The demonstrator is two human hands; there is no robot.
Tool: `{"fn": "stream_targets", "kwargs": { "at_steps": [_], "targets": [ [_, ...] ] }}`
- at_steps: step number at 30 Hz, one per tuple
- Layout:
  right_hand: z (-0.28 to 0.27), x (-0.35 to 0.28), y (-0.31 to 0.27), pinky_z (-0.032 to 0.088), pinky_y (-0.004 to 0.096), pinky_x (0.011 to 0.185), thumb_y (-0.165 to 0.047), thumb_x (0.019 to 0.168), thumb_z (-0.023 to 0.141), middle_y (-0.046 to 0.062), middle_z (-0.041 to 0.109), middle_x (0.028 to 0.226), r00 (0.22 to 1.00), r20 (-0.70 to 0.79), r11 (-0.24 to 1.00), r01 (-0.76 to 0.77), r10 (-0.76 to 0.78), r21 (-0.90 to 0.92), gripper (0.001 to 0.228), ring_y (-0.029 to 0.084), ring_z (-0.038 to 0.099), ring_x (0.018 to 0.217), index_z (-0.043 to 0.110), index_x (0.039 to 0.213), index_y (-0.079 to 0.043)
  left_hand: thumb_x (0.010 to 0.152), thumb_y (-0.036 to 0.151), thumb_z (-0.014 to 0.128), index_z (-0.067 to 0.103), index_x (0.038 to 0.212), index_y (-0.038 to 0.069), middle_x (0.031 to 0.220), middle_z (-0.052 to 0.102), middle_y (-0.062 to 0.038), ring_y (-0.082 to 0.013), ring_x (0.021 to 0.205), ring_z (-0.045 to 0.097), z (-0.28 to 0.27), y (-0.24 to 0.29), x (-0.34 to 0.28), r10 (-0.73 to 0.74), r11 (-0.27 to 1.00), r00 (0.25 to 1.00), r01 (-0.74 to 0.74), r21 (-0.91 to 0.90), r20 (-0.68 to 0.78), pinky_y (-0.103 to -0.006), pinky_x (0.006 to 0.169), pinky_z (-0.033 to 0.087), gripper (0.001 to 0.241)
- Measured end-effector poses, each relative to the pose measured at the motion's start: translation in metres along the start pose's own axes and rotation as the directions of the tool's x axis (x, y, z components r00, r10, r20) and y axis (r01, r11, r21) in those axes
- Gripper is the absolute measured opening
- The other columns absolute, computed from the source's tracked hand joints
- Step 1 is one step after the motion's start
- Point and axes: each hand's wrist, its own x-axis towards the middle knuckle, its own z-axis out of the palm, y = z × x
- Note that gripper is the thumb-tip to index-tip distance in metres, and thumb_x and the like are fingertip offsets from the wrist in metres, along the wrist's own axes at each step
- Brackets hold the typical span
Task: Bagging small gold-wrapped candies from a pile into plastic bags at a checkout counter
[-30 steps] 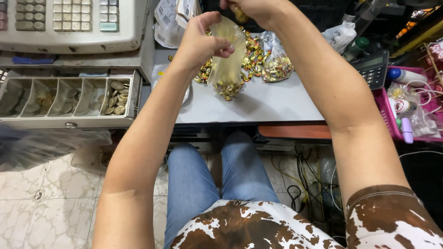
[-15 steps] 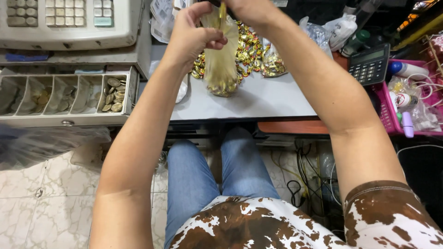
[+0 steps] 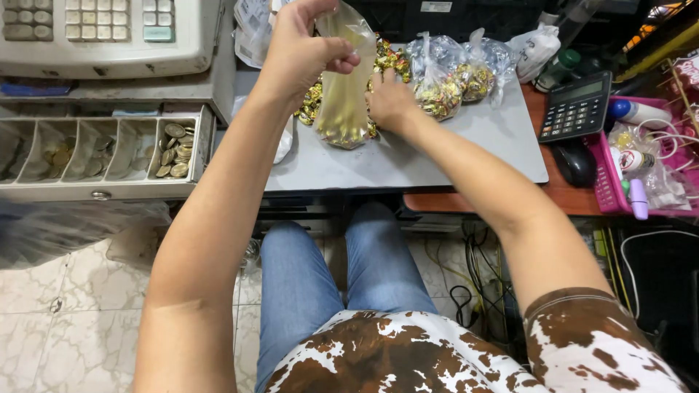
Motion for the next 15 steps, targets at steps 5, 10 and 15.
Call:
{"fn": "stream_targets", "kwargs": {
  "at_steps": [5, 10, 15],
  "targets": [
    [0.034, 0.039, 0.032, 0.053, 0.054, 0.060, 0.004, 0.097, 0.038, 0.028, 0.050, 0.110, 0.952, -0.233, 0.980, 0.186, -0.199, -0.077, 0.017, 0.043, 0.063, 0.072, 0.048, 0.111, 0.002, 0.077, -0.009, 0.070, 0.054, 0.126, -0.008, 0.149, 0.048, -0.023, -0.0211, 0.063, 0.081, 0.000, -0.002, 0.002, -0.021, 1.000, 0.999, 0.022, 0.013, -0.045, -0.0227, 0.050, 0.065, 0.052],
    [-0.051, 0.026, 0.022, 0.055, 0.036, 0.090, 0.012, 0.095, 0.050, 0.019, 0.059, 0.127, 0.996, 0.038, 0.963, -0.082, 0.075, 0.258, 0.055, 0.029, 0.062, 0.110, 0.038, 0.148, 0.004, 0.074, -0.014, 0.072, 0.046, 0.138, -0.013, 0.154, 0.040, -0.025, -0.0219, 0.063, 0.080, -0.012, -0.001, 0.003, -0.054, 0.998, 0.995, 0.055, 0.009, -0.082, -0.0231, 0.049, 0.064, 0.069],
    [-0.121, 0.010, 0.038, 0.040, 0.015, 0.049, -0.011, 0.110, 0.050, -0.006, 0.048, 0.083, 0.987, -0.065, 0.528, 0.135, -0.149, 0.838, 0.008, 0.002, 0.044, 0.063, 0.054, 0.116, -0.014, 0.078, -0.027, 0.066, 0.038, 0.148, -0.014, 0.155, 0.042, -0.025, -0.0186, 0.064, 0.074, -0.001, 0.022, -0.008, -0.243, 0.969, 0.968, 0.245, 0.023, -0.065, -0.0193, 0.052, 0.068, 0.077]
  ]
}}
